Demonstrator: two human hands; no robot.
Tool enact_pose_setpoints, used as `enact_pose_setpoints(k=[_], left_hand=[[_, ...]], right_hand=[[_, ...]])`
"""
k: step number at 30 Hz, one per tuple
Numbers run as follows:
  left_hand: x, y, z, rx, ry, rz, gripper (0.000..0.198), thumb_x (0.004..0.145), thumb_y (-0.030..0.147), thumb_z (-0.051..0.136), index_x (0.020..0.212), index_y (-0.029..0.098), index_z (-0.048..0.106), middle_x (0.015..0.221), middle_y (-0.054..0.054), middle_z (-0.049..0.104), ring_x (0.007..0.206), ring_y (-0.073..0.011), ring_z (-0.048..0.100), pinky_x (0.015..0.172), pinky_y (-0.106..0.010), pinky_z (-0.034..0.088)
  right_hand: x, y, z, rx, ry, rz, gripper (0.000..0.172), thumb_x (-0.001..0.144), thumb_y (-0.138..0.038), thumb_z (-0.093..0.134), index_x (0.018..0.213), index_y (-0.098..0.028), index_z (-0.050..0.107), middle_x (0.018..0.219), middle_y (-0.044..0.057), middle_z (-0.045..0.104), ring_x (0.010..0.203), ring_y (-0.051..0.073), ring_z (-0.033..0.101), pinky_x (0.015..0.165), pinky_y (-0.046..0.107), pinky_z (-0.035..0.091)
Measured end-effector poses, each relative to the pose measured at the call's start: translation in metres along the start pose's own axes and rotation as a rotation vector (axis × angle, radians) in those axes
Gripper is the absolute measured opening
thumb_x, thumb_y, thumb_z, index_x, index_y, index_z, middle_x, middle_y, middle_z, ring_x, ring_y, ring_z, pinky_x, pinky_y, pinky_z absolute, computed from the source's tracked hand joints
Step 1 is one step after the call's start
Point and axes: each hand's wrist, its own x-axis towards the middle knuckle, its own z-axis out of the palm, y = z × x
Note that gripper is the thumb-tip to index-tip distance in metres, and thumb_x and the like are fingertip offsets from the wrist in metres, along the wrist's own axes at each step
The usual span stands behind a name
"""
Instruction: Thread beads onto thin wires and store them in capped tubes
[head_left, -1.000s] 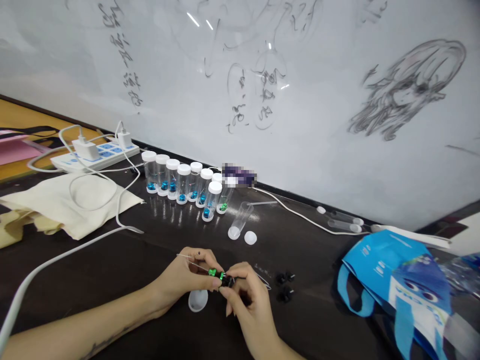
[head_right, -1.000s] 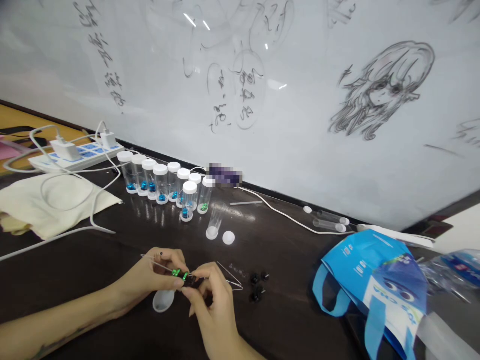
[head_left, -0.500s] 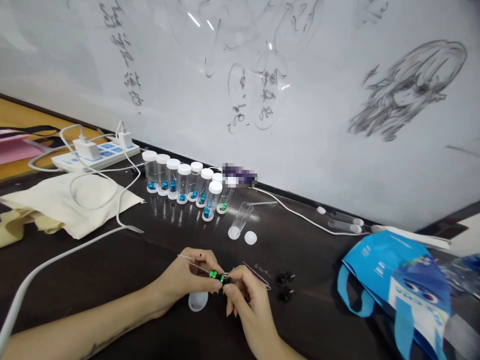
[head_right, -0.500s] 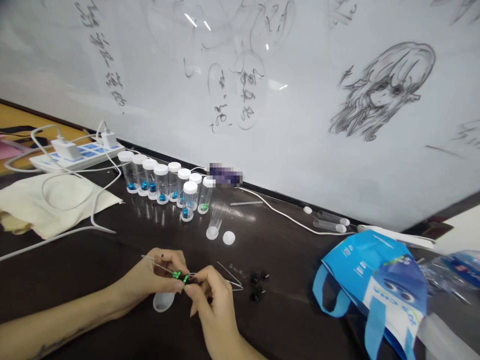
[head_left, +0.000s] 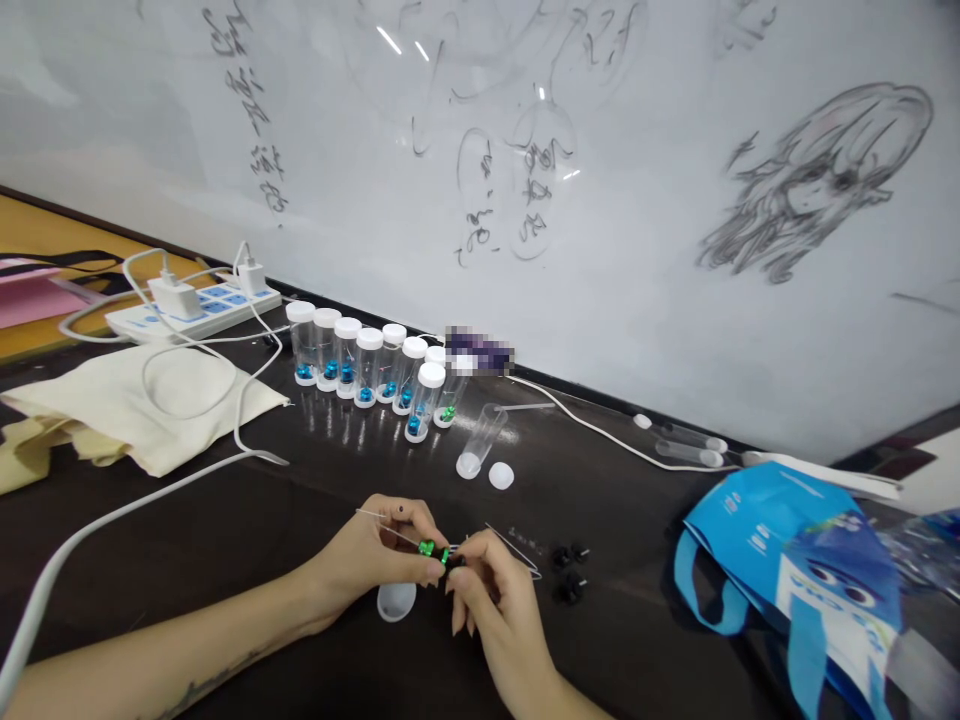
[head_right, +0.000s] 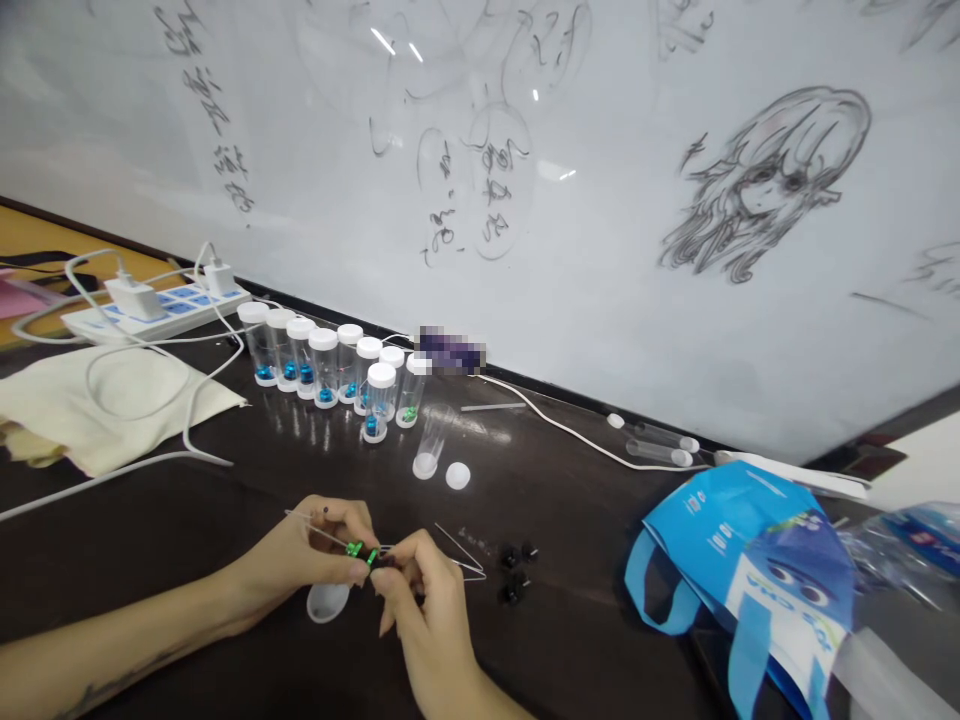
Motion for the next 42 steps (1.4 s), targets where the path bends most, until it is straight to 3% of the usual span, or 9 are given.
enact_pose_setpoints(k=[6, 11, 16, 21, 26, 30, 34, 39, 42], left_hand=[[0.0005, -0.0007, -0.0007, -0.006, 0.023, -0.001, 0.014, 0.062, 0.018, 0.086, 0.07, 0.015, 0.075, 0.07, -0.001, 0.068, 0.062, -0.013, 0.061, 0.059, -0.023, 0.049], [-0.0006, -0.0018, -0.0002, -0.026, 0.009, 0.009, 0.014, 0.063, 0.017, 0.086, 0.072, 0.015, 0.074, 0.067, -0.001, 0.068, 0.063, -0.0138, 0.063, 0.059, -0.023, 0.049], [0.0015, -0.0034, -0.0013, -0.058, 0.05, 0.014, 0.016, 0.062, 0.016, 0.086, 0.073, 0.015, 0.073, 0.07, -0.002, 0.07, 0.065, -0.0149, 0.064, 0.059, -0.024, 0.051], [0.0034, -0.0023, -0.002, -0.072, 0.056, -0.001, 0.015, 0.062, 0.014, 0.086, 0.071, 0.015, 0.073, 0.069, 0.0, 0.069, 0.063, -0.0129, 0.063, 0.058, -0.022, 0.05], [0.0016, -0.0011, -0.0006, -0.066, 0.038, 0.008, 0.014, 0.063, 0.014, 0.085, 0.071, 0.015, 0.074, 0.069, -0.001, 0.069, 0.063, -0.013, 0.063, 0.058, -0.022, 0.05], [0.0008, -0.0008, -0.0005, -0.074, 0.044, 0.003, 0.015, 0.062, 0.015, 0.086, 0.071, 0.015, 0.074, 0.07, -0.001, 0.069, 0.064, -0.0128, 0.062, 0.058, -0.022, 0.05], [0.0006, -0.0006, -0.0008, -0.055, 0.019, 0.014, 0.014, 0.063, 0.015, 0.086, 0.072, 0.015, 0.075, 0.068, 0.0, 0.068, 0.063, -0.0126, 0.062, 0.058, -0.022, 0.05], [0.001, -0.0003, -0.0009, -0.058, 0.035, 0.004, 0.013, 0.063, 0.015, 0.085, 0.071, 0.015, 0.075, 0.068, 0.0, 0.068, 0.063, -0.0121, 0.062, 0.058, -0.021, 0.05], [0.0013, 0.0, -0.0008, -0.038, 0.02, 0.009, 0.013, 0.064, 0.016, 0.085, 0.071, 0.015, 0.075, 0.067, 0.0, 0.067, 0.063, -0.0124, 0.063, 0.058, -0.021, 0.05]], right_hand=[[-0.0009, 0.0008, 0.0004, -0.069, 0.031, -0.005, 0.02, 0.091, -0.039, 0.062, 0.089, -0.02, 0.056, 0.065, -0.006, 0.051, 0.047, 0.009, 0.05, 0.046, 0.02, 0.035], [-0.0004, -0.0019, 0.0007, -0.024, 0.018, -0.014, 0.028, 0.096, -0.047, 0.05, 0.092, -0.019, 0.056, 0.059, -0.005, 0.05, 0.046, 0.009, 0.048, 0.046, 0.021, 0.034], [-0.0013, -0.005, 0.001, -0.075, -0.002, 0.024, 0.03, 0.099, -0.043, 0.047, 0.082, -0.019, 0.054, 0.057, -0.006, 0.047, 0.047, 0.009, 0.047, 0.047, 0.02, 0.035], [-0.002, -0.004, 0.0012, -0.119, 0.032, 0.008, 0.019, 0.095, -0.038, 0.055, 0.1, -0.02, 0.054, 0.067, -0.005, 0.052, 0.051, 0.01, 0.053, 0.05, 0.021, 0.039], [-0.001, -0.0023, 0.0, -0.128, 0.016, -0.007, 0.021, 0.097, -0.038, 0.051, 0.086, -0.02, 0.056, 0.065, -0.005, 0.048, 0.05, 0.01, 0.051, 0.049, 0.021, 0.038], [-0.0016, -0.0032, -0.0005, -0.146, 0.037, -0.019, 0.014, 0.094, -0.034, 0.057, 0.097, -0.02, 0.056, 0.062, -0.007, 0.048, 0.049, 0.01, 0.051, 0.05, 0.021, 0.036], [-0.0023, -0.0046, 0.0, -0.127, 0.007, -0.023, 0.019, 0.097, -0.036, 0.052, 0.088, -0.02, 0.057, 0.067, -0.004, 0.049, 0.051, 0.01, 0.052, 0.049, 0.021, 0.037], [-0.0024, -0.0032, 0.0005, -0.118, 0.044, -0.036, 0.012, 0.094, -0.033, 0.057, 0.097, -0.021, 0.057, 0.073, -0.004, 0.051, 0.05, 0.009, 0.05, 0.048, 0.021, 0.036], [-0.0022, -0.0032, 0.0006, -0.102, 0.019, -0.048, 0.015, 0.096, -0.033, 0.053, 0.09, -0.021, 0.058, 0.069, -0.004, 0.05, 0.051, 0.009, 0.05, 0.048, 0.021, 0.037]])
